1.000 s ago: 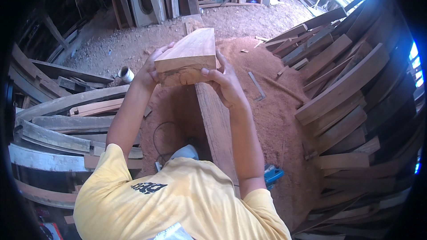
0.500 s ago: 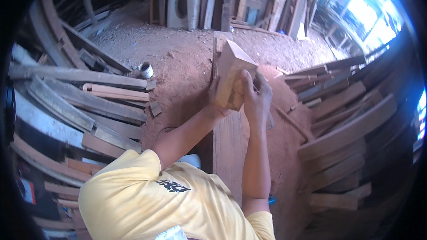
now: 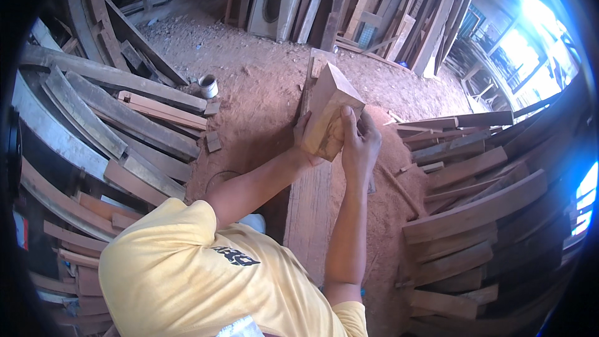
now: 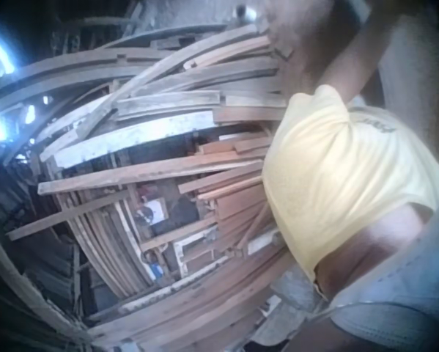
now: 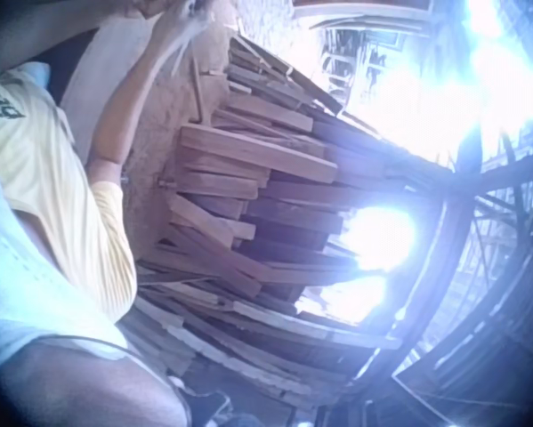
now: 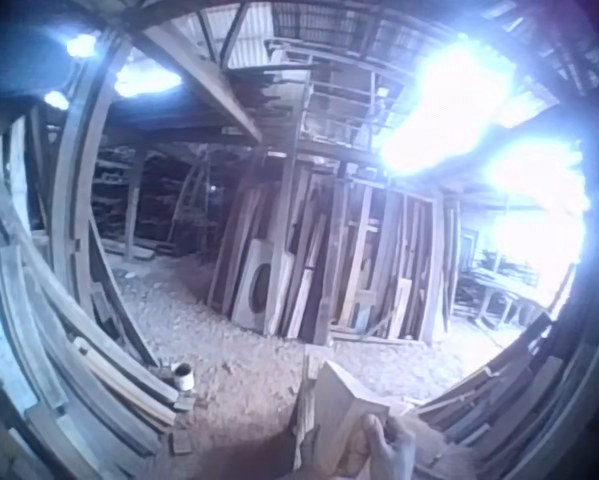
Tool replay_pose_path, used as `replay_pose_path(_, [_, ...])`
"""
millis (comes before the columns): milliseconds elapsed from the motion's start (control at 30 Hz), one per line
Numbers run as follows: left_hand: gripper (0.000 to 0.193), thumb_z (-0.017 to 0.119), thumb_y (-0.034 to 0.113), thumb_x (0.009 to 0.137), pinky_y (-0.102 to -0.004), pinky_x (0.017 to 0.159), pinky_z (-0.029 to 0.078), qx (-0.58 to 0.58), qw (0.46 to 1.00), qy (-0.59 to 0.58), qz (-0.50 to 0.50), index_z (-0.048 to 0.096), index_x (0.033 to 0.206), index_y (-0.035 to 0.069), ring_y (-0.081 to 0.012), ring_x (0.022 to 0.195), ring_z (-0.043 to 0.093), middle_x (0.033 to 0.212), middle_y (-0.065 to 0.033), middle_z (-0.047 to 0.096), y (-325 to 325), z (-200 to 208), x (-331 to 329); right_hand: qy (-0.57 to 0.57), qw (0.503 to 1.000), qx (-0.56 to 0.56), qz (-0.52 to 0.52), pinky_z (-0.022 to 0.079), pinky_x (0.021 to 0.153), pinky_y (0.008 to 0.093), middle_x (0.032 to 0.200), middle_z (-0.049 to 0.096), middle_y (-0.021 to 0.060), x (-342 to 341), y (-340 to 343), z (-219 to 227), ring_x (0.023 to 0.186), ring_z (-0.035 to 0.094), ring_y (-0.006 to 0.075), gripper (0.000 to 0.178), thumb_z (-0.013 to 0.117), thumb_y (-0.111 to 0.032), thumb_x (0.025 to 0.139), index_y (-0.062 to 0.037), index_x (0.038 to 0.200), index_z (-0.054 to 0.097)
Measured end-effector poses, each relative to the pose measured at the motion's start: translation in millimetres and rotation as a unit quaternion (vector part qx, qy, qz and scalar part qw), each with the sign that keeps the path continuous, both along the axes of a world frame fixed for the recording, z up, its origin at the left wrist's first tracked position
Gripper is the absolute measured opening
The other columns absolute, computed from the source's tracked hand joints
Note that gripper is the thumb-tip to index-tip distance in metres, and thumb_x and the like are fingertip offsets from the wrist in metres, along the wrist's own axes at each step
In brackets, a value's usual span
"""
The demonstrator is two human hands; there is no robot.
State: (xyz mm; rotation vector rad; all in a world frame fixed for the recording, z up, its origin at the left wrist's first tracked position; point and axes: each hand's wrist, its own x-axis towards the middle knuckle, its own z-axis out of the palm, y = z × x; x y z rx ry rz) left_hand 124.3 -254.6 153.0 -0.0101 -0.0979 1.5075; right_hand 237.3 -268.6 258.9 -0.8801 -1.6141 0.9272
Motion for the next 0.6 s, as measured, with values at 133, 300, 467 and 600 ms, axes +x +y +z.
replay_pose_path(133, [0.083, 0.025, 0.065, 0.103, -0.0507, 0.125, 0.042, -0.017, 1.000, -0.022, 0.005, 0.039, 0.165, 0.011, -0.0341, 0.150, 0.050, 0.162, -0.0158, 0.050, -3, 2, 1, -0.010, 1.000, -0.012, 0.003, 0.047, 0.076, 0.0261, 0.091, 0.071, 0.0041, 0, 0, -2, 0.085, 0.057, 0.0080, 0.044, 0.072, -0.036, 0.106, 0.0058, 0.117, 0.076])
replay_pose_path(300, [0.085, 0.027, 0.067, 0.102, -0.0498, 0.123, 0.045, 0.034, 0.999, -0.009, -0.009, 0.040, 0.165, 0.012, -0.0334, 0.148, 0.053, 0.161, -0.0150, 0.052, -1, -7, -2, -0.010, 1.000, 0.002, 0.013, 0.051, 0.078, 0.0283, 0.095, 0.076, 0.0092, -1, -1, 0, 0.087, 0.063, 0.0099, 0.047, 0.072, -0.037, 0.106, 0.0061, 0.124, 0.074])
replay_pose_path(467, [0.087, 0.031, 0.068, 0.103, -0.0530, 0.124, 0.043, 0.108, 0.988, -0.098, -0.039, 0.037, 0.166, 0.008, -0.0367, 0.148, 0.053, 0.162, -0.0194, 0.050, 2, -19, -6, -0.010, 1.000, -0.011, 0.004, 0.051, 0.080, 0.0271, 0.097, 0.075, 0.0075, -4, 0, -4, 0.088, 0.062, 0.0092, 0.045, 0.073, -0.035, 0.106, 0.0066, 0.123, 0.074])
replay_pose_path(600, [0.088, 0.030, 0.068, 0.103, -0.0555, 0.125, 0.042, 0.068, 0.989, -0.130, -0.017, 0.035, 0.166, 0.007, -0.0391, 0.148, 0.052, 0.163, -0.0220, 0.048, 4, -17, -4, 0.018, 1.000, -0.015, 0.018, 0.053, 0.082, 0.0267, 0.102, 0.077, 0.0089, -3, 3, -7, 0.091, 0.064, 0.0092, 0.045, 0.073, -0.033, 0.106, 0.0067, 0.127, 0.073])
